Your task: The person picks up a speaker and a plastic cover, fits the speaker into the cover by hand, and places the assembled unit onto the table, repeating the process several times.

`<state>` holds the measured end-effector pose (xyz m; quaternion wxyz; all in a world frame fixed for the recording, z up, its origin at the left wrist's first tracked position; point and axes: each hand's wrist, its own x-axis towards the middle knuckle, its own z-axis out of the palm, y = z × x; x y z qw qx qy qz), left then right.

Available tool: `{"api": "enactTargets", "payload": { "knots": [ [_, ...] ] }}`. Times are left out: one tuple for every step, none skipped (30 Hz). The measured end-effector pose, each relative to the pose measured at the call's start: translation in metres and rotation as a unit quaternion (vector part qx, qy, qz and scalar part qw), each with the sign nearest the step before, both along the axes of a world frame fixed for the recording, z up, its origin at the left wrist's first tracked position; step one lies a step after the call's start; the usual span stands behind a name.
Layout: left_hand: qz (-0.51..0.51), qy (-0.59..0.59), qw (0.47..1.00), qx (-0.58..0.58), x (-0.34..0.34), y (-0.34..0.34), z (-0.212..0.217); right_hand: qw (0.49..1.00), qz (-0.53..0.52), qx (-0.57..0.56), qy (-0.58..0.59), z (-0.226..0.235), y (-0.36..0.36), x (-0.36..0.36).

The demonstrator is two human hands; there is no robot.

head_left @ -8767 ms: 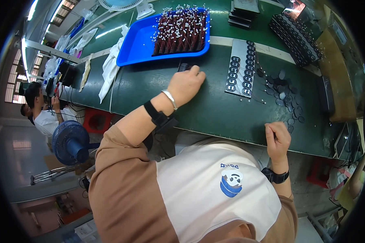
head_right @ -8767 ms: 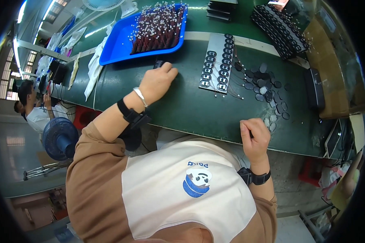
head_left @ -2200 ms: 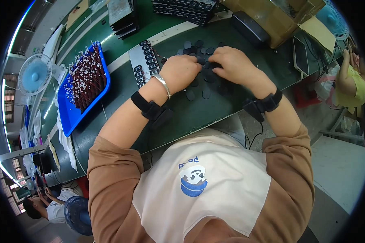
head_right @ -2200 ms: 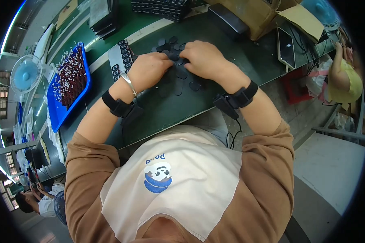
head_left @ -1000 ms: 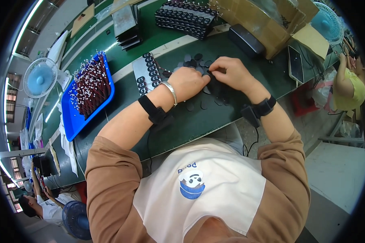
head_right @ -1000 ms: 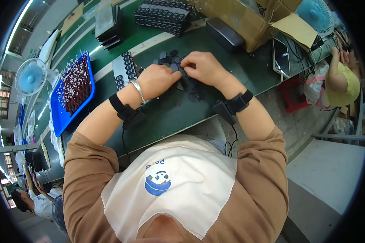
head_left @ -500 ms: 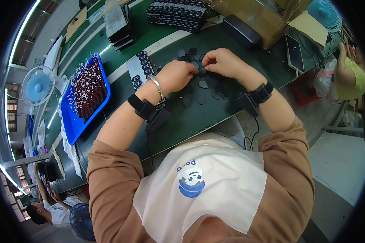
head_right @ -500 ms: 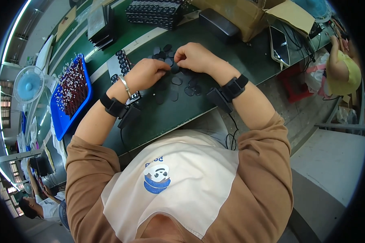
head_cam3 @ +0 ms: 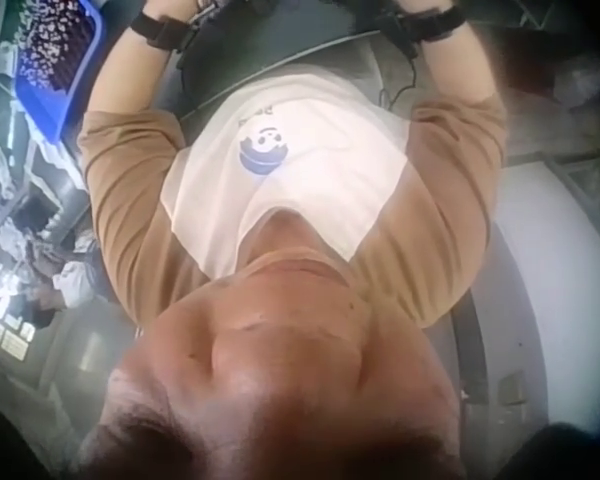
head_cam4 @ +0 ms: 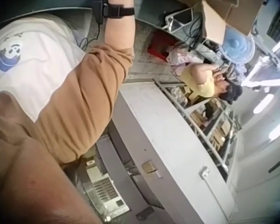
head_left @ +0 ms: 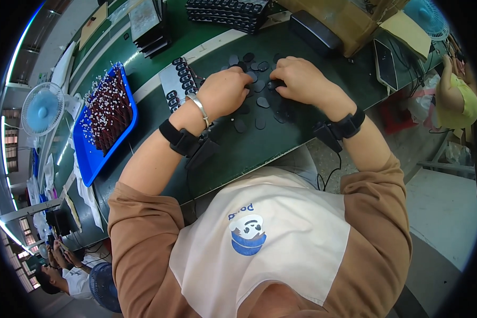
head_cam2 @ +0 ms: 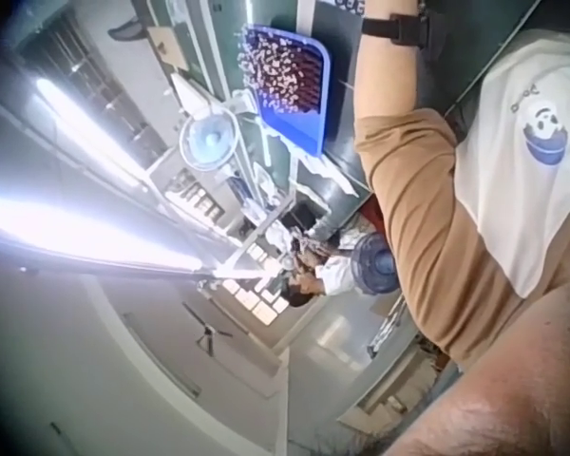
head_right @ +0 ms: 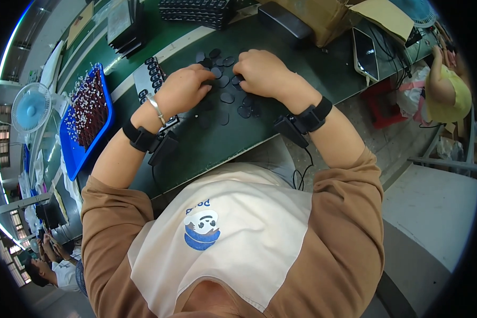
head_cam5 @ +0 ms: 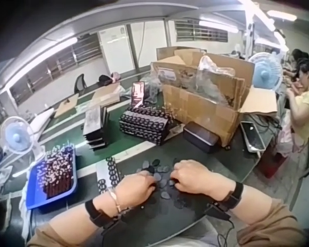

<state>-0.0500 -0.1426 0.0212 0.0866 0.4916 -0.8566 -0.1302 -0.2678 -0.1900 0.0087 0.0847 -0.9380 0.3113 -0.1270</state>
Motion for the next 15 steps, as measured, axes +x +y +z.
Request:
{"api": "enactTargets", "payload": {
  "knots": [
    [0.012,0.011,1.0,-0.009,-0.001,0.004,0.005,0.999,0.006,-0.021,0.024,0.001,0.001,0.002],
    [0.012,0.011,1.0,-0.006,-0.001,0.008,0.009,1.0,0.006,-0.019,0.024,0.001,0.002,0.005],
    [0.017,0.022,1.0,-0.006,0.0,0.012,0.013,0.998,0.021,-0.039,0.045,0.002,0.002,0.007],
    [0.022,0.033,0.999,-0.006,0.001,0.017,0.018,0.995,0.035,-0.059,0.068,0.003,0.002,0.009],
    [0.026,0.045,0.999,-0.005,0.003,0.021,0.021,0.992,0.049,-0.079,0.09,0.002,0.001,0.008],
    [0.023,0.047,0.999,-0.001,0.004,0.026,0.024,0.992,0.046,-0.075,0.092,-0.001,0.0,0.005],
    [0.027,0.063,0.998,0.001,0.006,0.031,0.027,0.994,0.051,-0.071,0.068,-0.006,-0.003,0.002],
    [0.032,0.079,0.996,0.002,0.008,0.037,0.031,0.995,0.057,-0.068,0.044,-0.009,-0.005,-0.001],
    [0.037,0.096,0.995,0.003,0.009,0.043,0.034,0.996,0.063,-0.065,0.021,-0.01,-0.005,-0.005],
    [0.038,0.098,0.994,0.005,0.011,0.051,0.035,0.996,0.064,-0.063,0.023,-0.011,-0.005,-0.009],
    [0.044,0.12,0.991,0.027,0.013,0.06,0.035,0.998,0.053,-0.018,-0.021,-0.009,-0.006,-0.018],
    [0.049,0.142,0.987,0.048,0.013,0.066,0.035,0.997,0.042,0.026,-0.064,-0.006,-0.007,-0.029],
    [0.055,0.164,0.982,0.07,0.014,0.071,0.034,0.991,0.03,0.07,-0.106,-0.002,-0.007,-0.04],
    [0.055,0.168,0.982,0.072,0.011,0.071,0.03,0.992,0.03,0.072,-0.102,0.003,-0.007,-0.053],
    [0.022,0.154,0.987,0.041,0.004,0.071,0.025,0.981,0.012,0.188,-0.054,0.01,-0.008,-0.068]
  ]
}}
